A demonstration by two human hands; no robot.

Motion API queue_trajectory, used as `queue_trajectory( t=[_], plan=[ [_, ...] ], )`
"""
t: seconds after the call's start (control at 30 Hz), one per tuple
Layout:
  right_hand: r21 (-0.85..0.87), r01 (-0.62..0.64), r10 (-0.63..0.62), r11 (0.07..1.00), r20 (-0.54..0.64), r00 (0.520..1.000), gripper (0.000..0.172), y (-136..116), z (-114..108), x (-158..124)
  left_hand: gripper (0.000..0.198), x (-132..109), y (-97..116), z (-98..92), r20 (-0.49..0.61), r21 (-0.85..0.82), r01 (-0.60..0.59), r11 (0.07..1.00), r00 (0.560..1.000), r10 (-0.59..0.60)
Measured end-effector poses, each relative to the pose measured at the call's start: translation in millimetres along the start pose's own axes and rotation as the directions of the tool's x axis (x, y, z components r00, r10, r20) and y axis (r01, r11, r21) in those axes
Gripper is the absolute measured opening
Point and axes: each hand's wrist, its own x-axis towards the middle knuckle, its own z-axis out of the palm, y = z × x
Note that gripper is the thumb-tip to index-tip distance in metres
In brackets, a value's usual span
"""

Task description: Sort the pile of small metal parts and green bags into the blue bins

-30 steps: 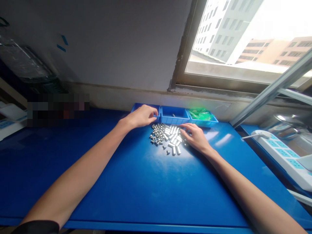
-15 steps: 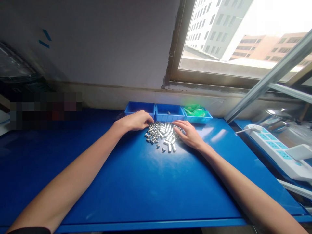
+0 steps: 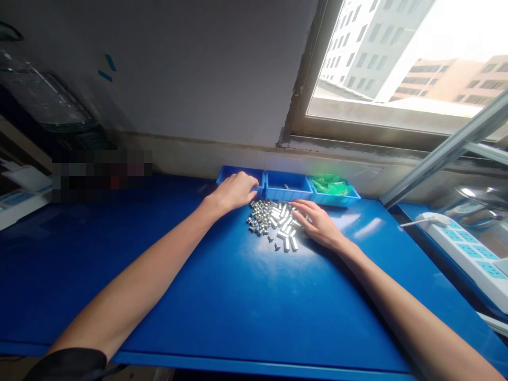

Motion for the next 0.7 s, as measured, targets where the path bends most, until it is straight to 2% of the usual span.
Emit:
queue_trajectory(
  t=[0.27, 0.47, 0.57, 0.7],
  plan=[
    [-0.012, -0.065, 0.064, 0.998, -0.086, 0.994, 0.043, -0.5, -1.0, 2.6, 0.022, 5.7, -9.6, 19.7, -0.030, -0.021, -0.110, 0.994, 0.994, 0.109],
    [-0.015, -0.092, 0.090, 0.996, -0.104, 0.990, 0.043, 0.0, -1.2, 1.9, 0.024, 5.7, -6.5, 20.8, -0.034, -0.021, -0.145, 0.989, 0.989, 0.144],
    [-0.003, -0.079, 0.078, 0.997, -0.106, 0.991, 0.043, -1.1, -1.8, 1.7, 0.024, 5.8, -9.6, 19.1, -0.031, -0.078, -0.169, 0.983, 0.986, 0.167],
    [0.018, -0.063, 0.064, 0.998, -0.103, 0.993, 0.041, -2.5, -3.2, 1.7, 0.029, 2.4, -5.4, 12.7, -0.086, -0.156, -0.224, 0.962, 0.973, 0.213]
  ],
)
